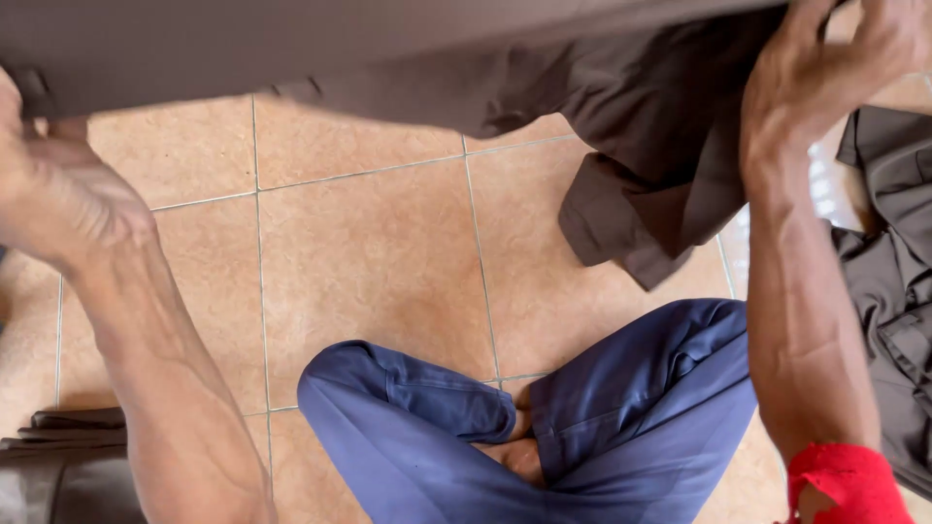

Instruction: Folding brown trousers and stacking them on a tiled floor.

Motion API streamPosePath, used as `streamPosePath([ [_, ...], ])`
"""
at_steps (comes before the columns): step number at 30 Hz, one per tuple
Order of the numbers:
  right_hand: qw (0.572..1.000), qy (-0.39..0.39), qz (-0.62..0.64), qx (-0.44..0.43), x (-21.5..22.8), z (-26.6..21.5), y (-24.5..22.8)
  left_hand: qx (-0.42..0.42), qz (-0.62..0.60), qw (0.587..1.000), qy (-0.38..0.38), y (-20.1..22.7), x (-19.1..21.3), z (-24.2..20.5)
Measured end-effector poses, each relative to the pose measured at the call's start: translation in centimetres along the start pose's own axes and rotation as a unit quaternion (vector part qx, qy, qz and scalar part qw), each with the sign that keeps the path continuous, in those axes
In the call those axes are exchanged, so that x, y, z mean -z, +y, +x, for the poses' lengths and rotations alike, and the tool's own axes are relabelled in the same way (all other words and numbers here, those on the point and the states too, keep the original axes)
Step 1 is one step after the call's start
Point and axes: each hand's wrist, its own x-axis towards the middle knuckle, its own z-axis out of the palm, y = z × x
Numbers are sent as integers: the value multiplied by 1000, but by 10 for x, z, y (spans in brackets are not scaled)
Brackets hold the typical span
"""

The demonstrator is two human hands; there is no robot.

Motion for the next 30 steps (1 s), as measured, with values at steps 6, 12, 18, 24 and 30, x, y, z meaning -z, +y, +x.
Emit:
streamPosePath([
  [6,953,-53,268,-130,13,-119,-63,134,2,980,149,-59,73,-79],
  [12,920,-308,241,-33,16,-315,-98,348,297,853,252,-203,228,-215],
  [18,887,-407,217,27,24,-301,-124,371,503,725,289,-241,293,-285],
  [24,926,-294,235,39,24,-267,-149,-44,563,822,-70,-169,69,-272],
  [30,928,-255,269,30,31,-262,-154,-118,467,811,-332,-157,-101,-341],
])
